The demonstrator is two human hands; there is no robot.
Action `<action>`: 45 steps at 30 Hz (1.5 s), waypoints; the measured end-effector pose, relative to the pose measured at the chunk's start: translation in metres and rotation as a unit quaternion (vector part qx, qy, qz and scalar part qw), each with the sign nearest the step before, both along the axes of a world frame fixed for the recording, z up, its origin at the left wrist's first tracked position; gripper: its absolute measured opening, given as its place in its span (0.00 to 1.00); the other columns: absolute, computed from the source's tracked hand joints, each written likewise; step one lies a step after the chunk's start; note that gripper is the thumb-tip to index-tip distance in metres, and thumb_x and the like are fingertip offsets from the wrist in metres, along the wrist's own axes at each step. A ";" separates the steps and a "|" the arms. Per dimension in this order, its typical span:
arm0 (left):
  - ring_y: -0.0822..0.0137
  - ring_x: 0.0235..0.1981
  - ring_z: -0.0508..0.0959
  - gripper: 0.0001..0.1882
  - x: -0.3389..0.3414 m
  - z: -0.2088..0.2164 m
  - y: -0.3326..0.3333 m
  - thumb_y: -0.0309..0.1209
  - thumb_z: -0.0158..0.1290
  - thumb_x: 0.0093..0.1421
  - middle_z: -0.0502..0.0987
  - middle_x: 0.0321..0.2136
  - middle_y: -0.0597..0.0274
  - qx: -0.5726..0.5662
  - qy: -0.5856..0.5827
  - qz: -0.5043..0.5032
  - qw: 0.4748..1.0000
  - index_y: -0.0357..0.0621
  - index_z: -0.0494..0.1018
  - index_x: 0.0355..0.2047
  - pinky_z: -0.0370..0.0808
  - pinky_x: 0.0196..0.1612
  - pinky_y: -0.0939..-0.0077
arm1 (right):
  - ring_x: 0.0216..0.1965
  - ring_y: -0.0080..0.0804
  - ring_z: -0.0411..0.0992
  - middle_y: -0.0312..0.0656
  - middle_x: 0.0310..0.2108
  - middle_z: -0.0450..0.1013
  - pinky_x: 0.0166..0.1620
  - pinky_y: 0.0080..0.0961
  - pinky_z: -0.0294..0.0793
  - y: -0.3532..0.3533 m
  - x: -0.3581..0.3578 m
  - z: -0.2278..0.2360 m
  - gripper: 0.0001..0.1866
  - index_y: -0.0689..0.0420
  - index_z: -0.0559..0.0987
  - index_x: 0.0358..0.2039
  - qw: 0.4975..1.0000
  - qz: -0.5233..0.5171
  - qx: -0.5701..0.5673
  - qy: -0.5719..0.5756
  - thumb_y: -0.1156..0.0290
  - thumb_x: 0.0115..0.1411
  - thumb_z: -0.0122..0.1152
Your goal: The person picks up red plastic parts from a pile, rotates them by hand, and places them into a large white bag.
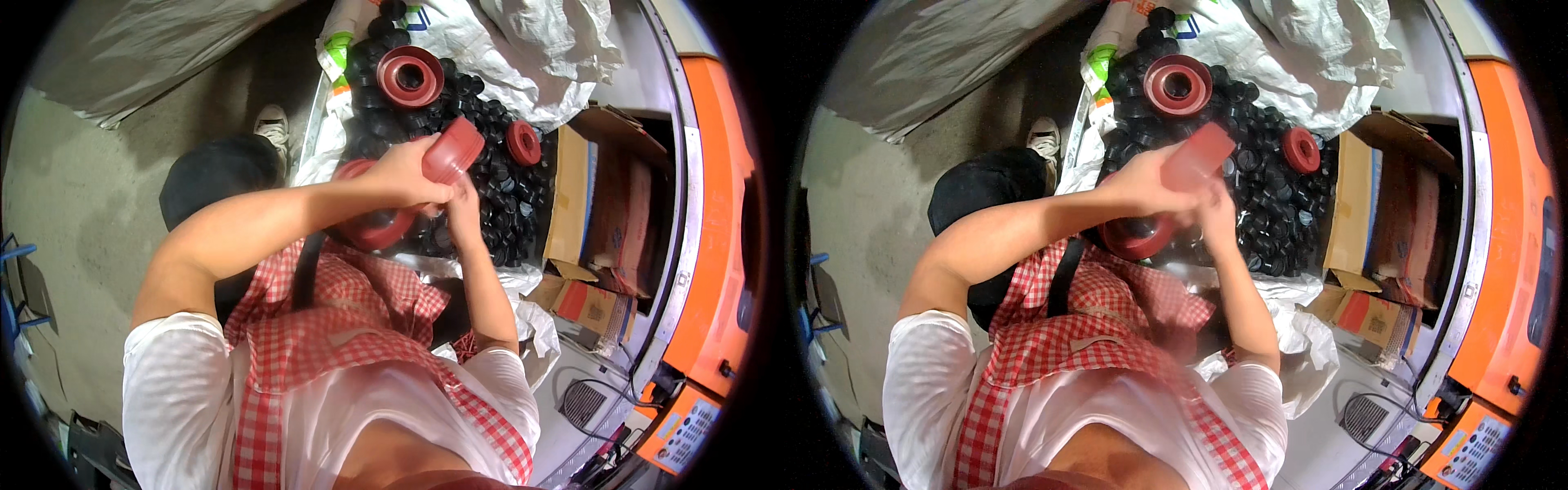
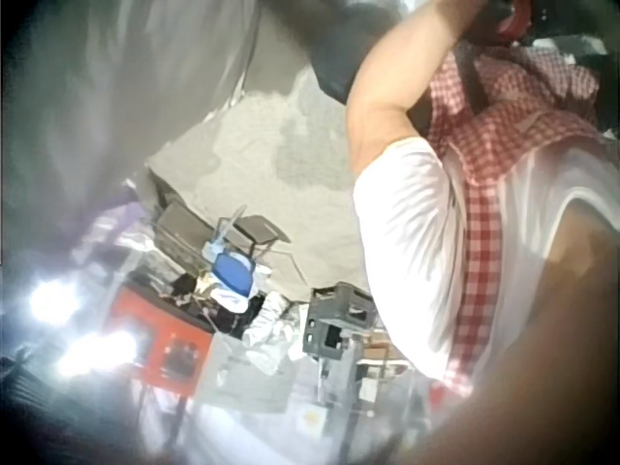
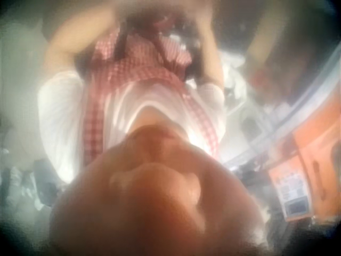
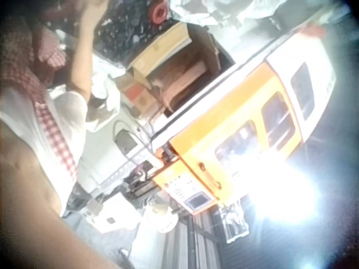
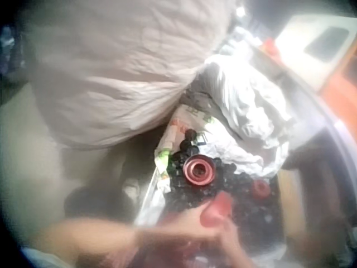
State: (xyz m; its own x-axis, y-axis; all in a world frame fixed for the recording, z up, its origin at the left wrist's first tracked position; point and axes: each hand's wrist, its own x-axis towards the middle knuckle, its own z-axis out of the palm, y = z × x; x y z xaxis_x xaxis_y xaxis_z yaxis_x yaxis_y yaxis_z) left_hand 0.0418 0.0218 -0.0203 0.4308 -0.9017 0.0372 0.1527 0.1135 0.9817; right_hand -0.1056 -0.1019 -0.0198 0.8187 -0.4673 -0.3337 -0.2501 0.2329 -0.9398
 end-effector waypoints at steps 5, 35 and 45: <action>0.69 0.41 0.75 0.32 0.024 0.010 0.008 0.37 0.63 0.47 0.75 0.42 0.58 -0.014 -0.153 0.045 0.987 0.39 0.66 0.51 0.71 0.45 0.74 | 0.17 0.20 0.66 0.32 0.21 0.70 0.19 0.16 0.63 -0.046 -0.012 -0.027 0.22 0.54 0.73 0.36 0.968 -0.172 -0.102 0.150 0.47 0.64 0.44; 0.65 0.45 0.73 0.30 0.068 -0.025 -0.020 0.35 0.60 0.53 0.71 0.46 0.54 0.088 0.268 0.283 0.917 0.35 0.62 0.52 0.71 0.48 0.72 | 0.40 0.42 0.75 0.48 0.38 0.76 0.45 0.32 0.72 -0.042 0.140 -0.045 0.13 0.57 0.78 0.41 0.887 0.060 -0.456 -0.042 0.76 0.54 0.54; 0.69 0.38 0.76 0.25 0.095 0.001 -0.019 0.28 0.62 0.49 0.74 0.39 0.59 -0.023 0.202 0.382 0.902 0.38 0.65 0.46 0.75 0.42 0.73 | 0.41 0.37 0.73 0.46 0.34 0.75 0.47 0.26 0.70 -0.096 0.147 -0.112 0.16 0.60 0.75 0.40 0.847 0.203 -0.449 0.199 0.65 0.53 0.63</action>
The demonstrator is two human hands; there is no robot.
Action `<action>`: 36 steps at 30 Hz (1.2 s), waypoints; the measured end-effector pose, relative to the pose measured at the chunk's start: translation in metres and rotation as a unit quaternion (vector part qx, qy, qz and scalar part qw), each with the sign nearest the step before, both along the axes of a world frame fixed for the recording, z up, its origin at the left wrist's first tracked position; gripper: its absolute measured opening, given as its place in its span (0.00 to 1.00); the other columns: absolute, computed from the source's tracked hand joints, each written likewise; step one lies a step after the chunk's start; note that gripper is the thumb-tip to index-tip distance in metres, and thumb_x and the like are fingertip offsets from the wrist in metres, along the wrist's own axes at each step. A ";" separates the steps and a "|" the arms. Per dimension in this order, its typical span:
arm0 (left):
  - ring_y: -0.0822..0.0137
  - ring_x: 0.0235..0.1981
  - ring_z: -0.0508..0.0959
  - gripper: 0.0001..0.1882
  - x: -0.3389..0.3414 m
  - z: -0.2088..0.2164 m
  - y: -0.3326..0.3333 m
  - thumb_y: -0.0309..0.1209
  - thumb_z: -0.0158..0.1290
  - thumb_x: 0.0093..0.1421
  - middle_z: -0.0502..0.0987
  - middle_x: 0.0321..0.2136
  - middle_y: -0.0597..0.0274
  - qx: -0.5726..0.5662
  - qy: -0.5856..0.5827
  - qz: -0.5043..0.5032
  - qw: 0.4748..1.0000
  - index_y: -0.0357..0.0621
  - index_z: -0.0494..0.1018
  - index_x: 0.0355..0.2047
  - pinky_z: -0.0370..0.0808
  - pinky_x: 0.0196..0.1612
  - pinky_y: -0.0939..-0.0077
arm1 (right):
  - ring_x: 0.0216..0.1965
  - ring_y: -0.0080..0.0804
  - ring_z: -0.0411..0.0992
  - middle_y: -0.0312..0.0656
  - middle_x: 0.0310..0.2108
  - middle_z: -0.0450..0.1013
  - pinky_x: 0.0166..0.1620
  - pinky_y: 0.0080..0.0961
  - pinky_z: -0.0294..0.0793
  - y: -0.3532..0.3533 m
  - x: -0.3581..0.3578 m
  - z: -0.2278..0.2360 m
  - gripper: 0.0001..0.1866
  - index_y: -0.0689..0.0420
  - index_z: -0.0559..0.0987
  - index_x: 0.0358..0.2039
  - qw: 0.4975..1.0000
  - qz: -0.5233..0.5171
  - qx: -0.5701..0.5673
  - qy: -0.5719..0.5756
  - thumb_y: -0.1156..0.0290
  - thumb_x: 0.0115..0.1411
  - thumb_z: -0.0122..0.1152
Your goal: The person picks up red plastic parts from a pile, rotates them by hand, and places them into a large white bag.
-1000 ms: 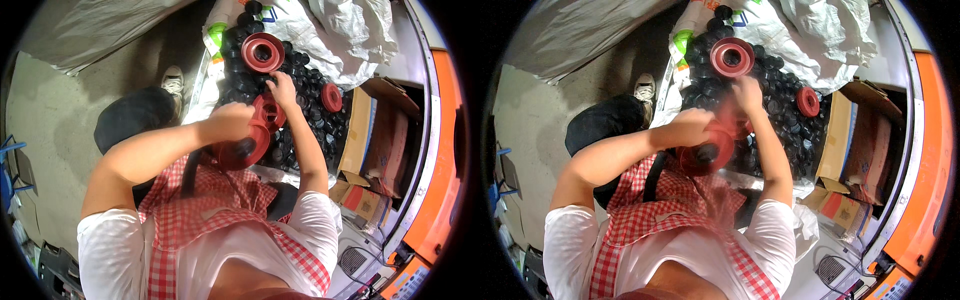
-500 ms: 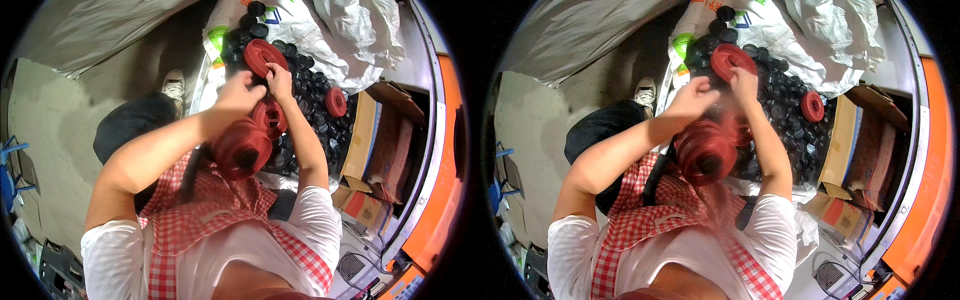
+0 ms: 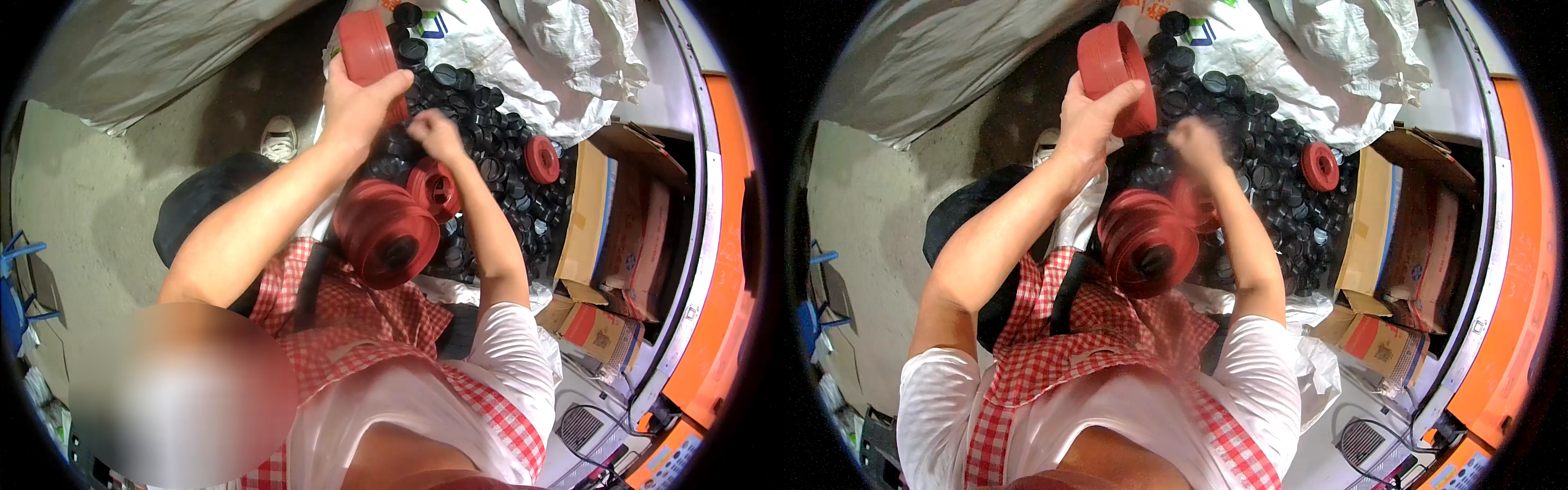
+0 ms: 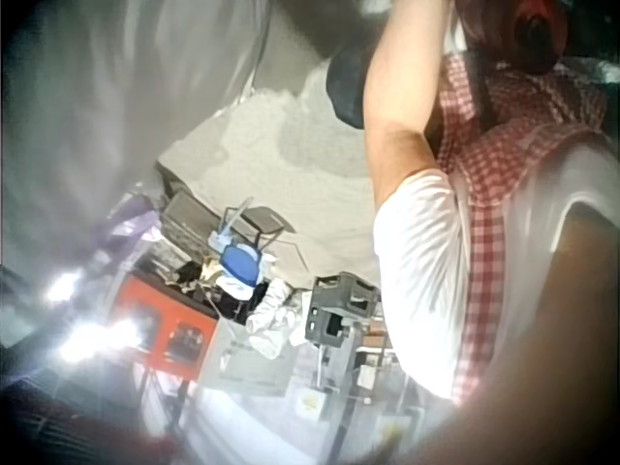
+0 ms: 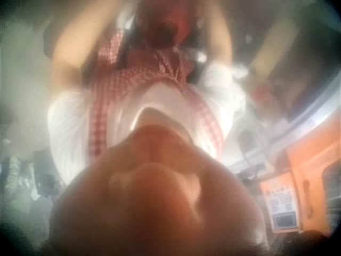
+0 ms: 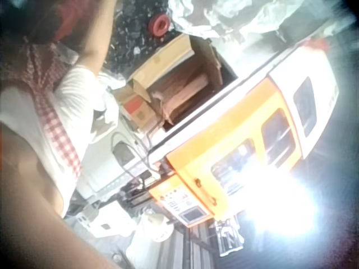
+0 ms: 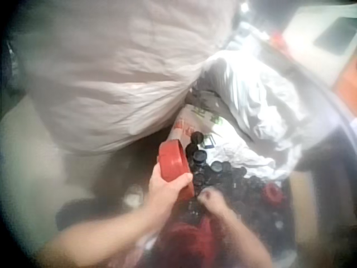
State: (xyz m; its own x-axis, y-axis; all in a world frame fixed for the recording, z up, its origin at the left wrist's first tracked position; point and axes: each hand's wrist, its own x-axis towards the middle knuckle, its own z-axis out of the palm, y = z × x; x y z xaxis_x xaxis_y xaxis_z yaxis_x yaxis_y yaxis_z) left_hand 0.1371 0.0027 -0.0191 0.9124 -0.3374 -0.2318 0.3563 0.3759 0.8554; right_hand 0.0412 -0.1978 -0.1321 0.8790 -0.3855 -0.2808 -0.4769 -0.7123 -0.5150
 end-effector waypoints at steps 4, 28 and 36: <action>0.70 0.35 0.75 0.30 -0.002 0.005 0.000 0.27 0.64 0.44 0.74 0.36 0.60 -0.055 0.009 -0.009 0.998 0.36 0.63 0.47 0.74 0.39 0.76 | 0.49 0.51 0.67 0.54 0.41 0.71 0.53 0.38 0.67 0.012 -0.025 -0.069 0.22 0.62 0.74 0.40 0.957 0.232 -0.128 0.120 0.63 0.48 0.67; 0.71 0.44 0.74 0.31 -0.052 0.036 -0.006 0.32 0.64 0.47 0.75 0.44 0.61 -0.112 -0.150 -0.445 0.875 0.40 0.66 0.52 0.70 0.48 0.76 | 0.41 0.36 0.72 0.45 0.43 0.67 0.40 0.32 0.75 0.081 -0.111 0.164 0.19 0.59 0.65 0.40 0.947 -0.165 0.084 -0.264 0.70 0.52 0.65; 0.67 0.36 0.78 0.34 -0.067 0.027 -0.005 0.37 0.65 0.39 0.77 0.38 0.57 -0.115 -0.193 -0.380 0.897 0.41 0.69 0.49 0.74 0.41 0.73 | 0.45 0.33 0.71 0.47 0.50 0.66 0.39 0.26 0.76 0.084 -0.117 0.158 0.32 0.53 0.52 0.61 0.912 -0.169 0.258 -0.271 0.53 0.63 0.50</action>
State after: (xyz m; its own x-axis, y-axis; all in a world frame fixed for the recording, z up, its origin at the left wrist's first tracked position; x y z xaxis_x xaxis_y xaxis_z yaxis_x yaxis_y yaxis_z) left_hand 0.0704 -0.0027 0.0081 0.3956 -0.8948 0.2071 0.2783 0.3317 0.9014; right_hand -0.0754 -0.1135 0.0262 0.7978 -0.5997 -0.0624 -0.2008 -0.1667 -0.9653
